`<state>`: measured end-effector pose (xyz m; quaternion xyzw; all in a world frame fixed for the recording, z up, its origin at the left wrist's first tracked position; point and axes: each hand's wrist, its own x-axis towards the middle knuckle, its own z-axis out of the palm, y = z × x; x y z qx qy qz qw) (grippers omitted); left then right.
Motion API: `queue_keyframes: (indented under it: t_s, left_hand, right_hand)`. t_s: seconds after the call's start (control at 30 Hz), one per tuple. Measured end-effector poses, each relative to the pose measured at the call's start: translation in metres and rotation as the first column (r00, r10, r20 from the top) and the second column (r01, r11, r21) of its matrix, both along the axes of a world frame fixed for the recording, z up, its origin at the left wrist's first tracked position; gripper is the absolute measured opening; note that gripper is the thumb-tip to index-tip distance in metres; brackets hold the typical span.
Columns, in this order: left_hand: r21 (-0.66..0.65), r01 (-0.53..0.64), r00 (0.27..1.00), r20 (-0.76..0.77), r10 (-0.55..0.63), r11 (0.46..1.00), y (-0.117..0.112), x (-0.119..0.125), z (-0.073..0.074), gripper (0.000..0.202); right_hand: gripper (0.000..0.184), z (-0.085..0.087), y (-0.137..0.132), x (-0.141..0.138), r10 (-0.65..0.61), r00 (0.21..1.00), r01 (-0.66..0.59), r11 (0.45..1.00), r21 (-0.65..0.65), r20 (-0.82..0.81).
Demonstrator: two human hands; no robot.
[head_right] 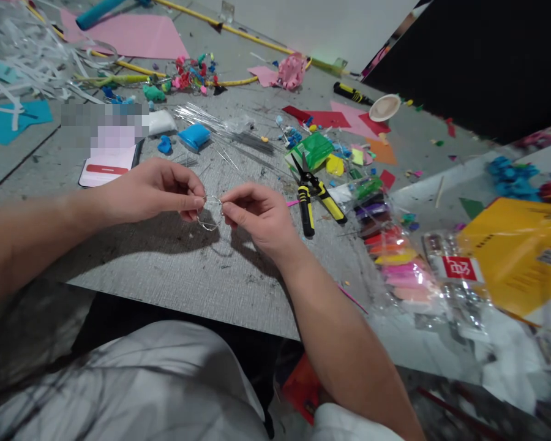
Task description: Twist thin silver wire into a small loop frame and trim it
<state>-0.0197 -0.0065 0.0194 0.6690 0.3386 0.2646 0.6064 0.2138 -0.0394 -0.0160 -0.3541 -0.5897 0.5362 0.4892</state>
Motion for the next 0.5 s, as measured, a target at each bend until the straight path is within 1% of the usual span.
queue_keyframes:
  t_s: [0.13, 0.27, 0.33, 0.43, 0.5]
  left_hand:
    - [0.008, -0.013, 1.0, -0.02, 0.013, 1.0, -0.0006, 0.0006, 0.001, 0.006]
    - [-0.009, 0.004, 1.0, -0.022, -0.004, 1.0, -0.0016, 0.0016, 0.0017, 0.005]
    - [-0.007, 0.002, 1.0, -0.03, -0.002, 1.0, -0.0019, 0.0019, 0.0018, 0.006]
    - [-0.007, 0.002, 1.0, -0.028, -0.002, 1.0, -0.0018, 0.0015, 0.0021, 0.007]
    - [-0.009, 0.004, 1.0, -0.024, -0.004, 1.0, -0.0017, 0.0009, 0.0025, 0.007]
  right_hand:
    - [0.009, 0.0023, -0.0017, 0.0008, -0.005, 1.0, 0.006, 1.0, 0.02, -0.023]
    - [0.008, 0.0052, -0.0006, 0.004, 0.039, 0.999, -0.039, 0.999, 0.01, 0.003]
    - [0.012, 0.0067, 0.0, 0.0046, 0.047, 0.999, -0.048, 0.999, 0.005, 0.025]
    - [0.02, 0.0076, -0.0002, 0.0036, 0.021, 0.998, -0.021, 1.0, -0.002, 0.056]
    - [0.022, 0.0072, -0.001, 0.0023, 0.011, 0.998, -0.009, 1.0, -0.023, 0.064]
